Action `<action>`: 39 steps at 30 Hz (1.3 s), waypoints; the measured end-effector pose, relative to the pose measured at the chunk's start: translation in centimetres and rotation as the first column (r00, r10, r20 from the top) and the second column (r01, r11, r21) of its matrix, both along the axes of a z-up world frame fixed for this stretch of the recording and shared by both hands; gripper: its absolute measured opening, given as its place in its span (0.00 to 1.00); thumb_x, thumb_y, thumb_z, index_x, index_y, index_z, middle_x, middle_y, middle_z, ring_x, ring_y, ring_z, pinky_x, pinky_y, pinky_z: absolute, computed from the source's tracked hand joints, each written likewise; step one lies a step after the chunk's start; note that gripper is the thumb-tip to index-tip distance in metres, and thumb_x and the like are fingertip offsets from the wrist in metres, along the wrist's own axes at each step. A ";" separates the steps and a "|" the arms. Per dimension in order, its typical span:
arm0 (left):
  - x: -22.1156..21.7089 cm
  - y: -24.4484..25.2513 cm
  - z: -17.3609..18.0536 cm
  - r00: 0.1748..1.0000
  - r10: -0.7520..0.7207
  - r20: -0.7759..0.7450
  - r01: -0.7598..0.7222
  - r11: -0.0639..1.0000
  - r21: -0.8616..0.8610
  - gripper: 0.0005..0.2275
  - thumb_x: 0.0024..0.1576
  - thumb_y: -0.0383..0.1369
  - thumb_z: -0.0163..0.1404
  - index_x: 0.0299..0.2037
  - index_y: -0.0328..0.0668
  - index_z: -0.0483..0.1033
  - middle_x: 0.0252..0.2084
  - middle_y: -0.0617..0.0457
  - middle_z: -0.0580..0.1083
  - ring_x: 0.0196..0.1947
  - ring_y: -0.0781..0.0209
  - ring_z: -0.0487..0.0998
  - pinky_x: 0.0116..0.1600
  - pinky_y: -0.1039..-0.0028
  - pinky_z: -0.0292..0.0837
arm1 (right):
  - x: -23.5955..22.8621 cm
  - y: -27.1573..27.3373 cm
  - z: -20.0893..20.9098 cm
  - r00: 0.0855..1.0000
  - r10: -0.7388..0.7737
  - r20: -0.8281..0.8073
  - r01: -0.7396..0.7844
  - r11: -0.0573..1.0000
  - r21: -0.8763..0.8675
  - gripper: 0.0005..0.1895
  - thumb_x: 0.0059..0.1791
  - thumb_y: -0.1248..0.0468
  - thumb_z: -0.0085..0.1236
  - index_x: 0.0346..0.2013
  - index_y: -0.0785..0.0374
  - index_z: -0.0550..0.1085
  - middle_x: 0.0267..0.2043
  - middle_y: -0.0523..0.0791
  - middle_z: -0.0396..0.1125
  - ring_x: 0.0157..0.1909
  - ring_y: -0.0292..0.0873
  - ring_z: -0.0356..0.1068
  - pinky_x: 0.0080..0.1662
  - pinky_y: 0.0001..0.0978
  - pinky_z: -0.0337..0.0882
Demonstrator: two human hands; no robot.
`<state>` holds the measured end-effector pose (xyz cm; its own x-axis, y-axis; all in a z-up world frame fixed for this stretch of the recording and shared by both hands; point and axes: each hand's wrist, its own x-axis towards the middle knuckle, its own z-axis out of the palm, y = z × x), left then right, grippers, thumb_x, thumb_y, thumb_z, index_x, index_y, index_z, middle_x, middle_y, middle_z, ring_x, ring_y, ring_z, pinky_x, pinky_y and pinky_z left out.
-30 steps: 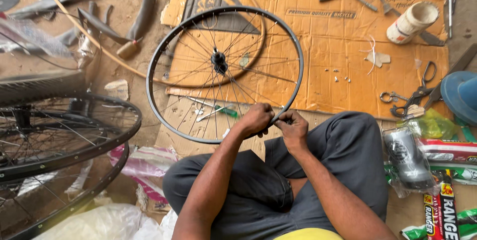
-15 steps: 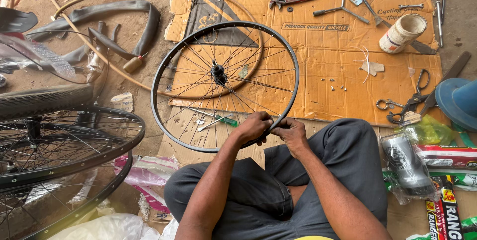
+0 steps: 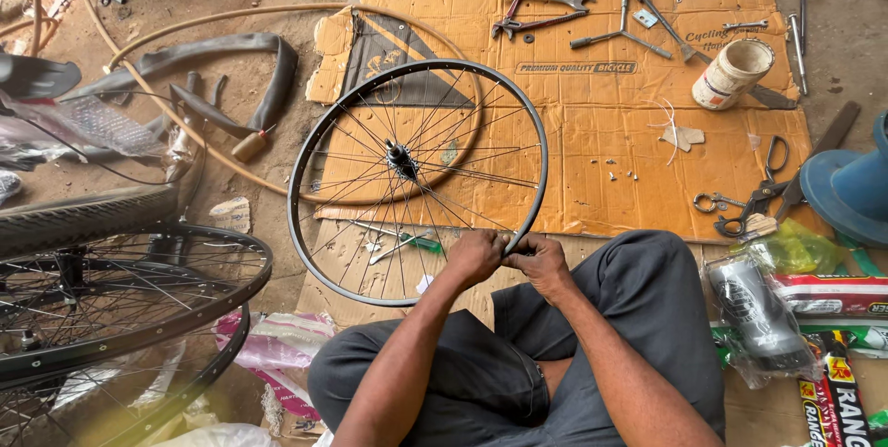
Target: The person is sitting on the floor and working on a bicycle wheel. They are using their hands to adjust and tighten the spokes of the wheel.
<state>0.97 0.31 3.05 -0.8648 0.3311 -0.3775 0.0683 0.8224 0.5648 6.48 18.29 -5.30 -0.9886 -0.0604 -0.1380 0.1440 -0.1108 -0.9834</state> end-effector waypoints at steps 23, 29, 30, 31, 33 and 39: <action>0.2 0.1 -1.3 0.968 -0.068 0.240 -0.010 0.951 0.310 0.16 0.62 0.41 0.49 0.47 0.34 0.79 0.40 0.43 0.81 0.41 0.50 0.82 0.48 0.60 0.76 | 0.8 0.5 0.7 0.989 -0.030 0.147 0.015 0.995 0.101 0.03 0.48 0.70 0.65 0.34 0.67 0.79 0.26 0.41 0.68 0.26 0.33 0.60 0.28 0.28 0.61; -0.3 -0.2 -2.1 0.970 -0.029 0.240 -0.017 0.982 0.187 0.17 0.65 0.43 0.48 0.51 0.36 0.79 0.45 0.42 0.80 0.45 0.50 0.80 0.50 0.60 0.74 | 0.4 0.2 0.8 0.991 -0.020 0.135 0.006 0.995 0.105 0.03 0.47 0.70 0.64 0.33 0.68 0.77 0.25 0.40 0.66 0.26 0.31 0.62 0.29 0.28 0.63; -0.3 -0.1 -2.2 0.952 -0.059 0.299 -0.040 0.948 0.316 0.16 0.63 0.41 0.49 0.52 0.37 0.77 0.46 0.45 0.80 0.45 0.53 0.81 0.50 0.62 0.75 | 0.6 0.4 0.8 0.990 -0.024 0.141 0.007 0.994 0.113 0.03 0.47 0.70 0.64 0.33 0.67 0.78 0.25 0.39 0.67 0.26 0.31 0.61 0.29 0.28 0.63; 0.1 0.3 -2.4 0.954 -0.056 0.293 -0.036 0.954 0.297 0.16 0.62 0.41 0.49 0.51 0.36 0.78 0.45 0.43 0.80 0.44 0.52 0.81 0.49 0.61 0.75 | 0.9 0.7 0.8 0.989 -0.027 0.148 0.009 0.993 0.122 0.03 0.48 0.69 0.63 0.34 0.67 0.78 0.26 0.39 0.67 0.26 0.31 0.61 0.29 0.28 0.63; -0.2 0.1 -2.2 0.962 -0.031 0.271 -0.040 0.967 0.252 0.16 0.62 0.40 0.48 0.48 0.34 0.79 0.43 0.40 0.81 0.43 0.49 0.81 0.48 0.59 0.76 | 0.5 0.6 1.1 0.988 -0.026 0.154 0.003 0.990 0.143 0.03 0.47 0.70 0.64 0.34 0.67 0.78 0.25 0.40 0.67 0.26 0.32 0.62 0.29 0.29 0.64; 0.1 0.0 -2.9 0.974 -0.057 0.220 -0.003 0.965 0.263 0.16 0.62 0.40 0.49 0.50 0.34 0.77 0.44 0.43 0.80 0.43 0.50 0.81 0.49 0.59 0.76 | 0.8 0.4 1.1 0.991 -0.024 0.132 0.014 0.997 0.075 0.03 0.47 0.70 0.63 0.35 0.66 0.78 0.27 0.41 0.69 0.26 0.32 0.62 0.29 0.28 0.63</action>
<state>1.05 0.27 0.19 -0.7573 0.4654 -0.4581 -0.0644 0.6449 0.7616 7.29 18.70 -4.17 -0.9622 -0.0268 -0.2712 0.2721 -0.0430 -0.9613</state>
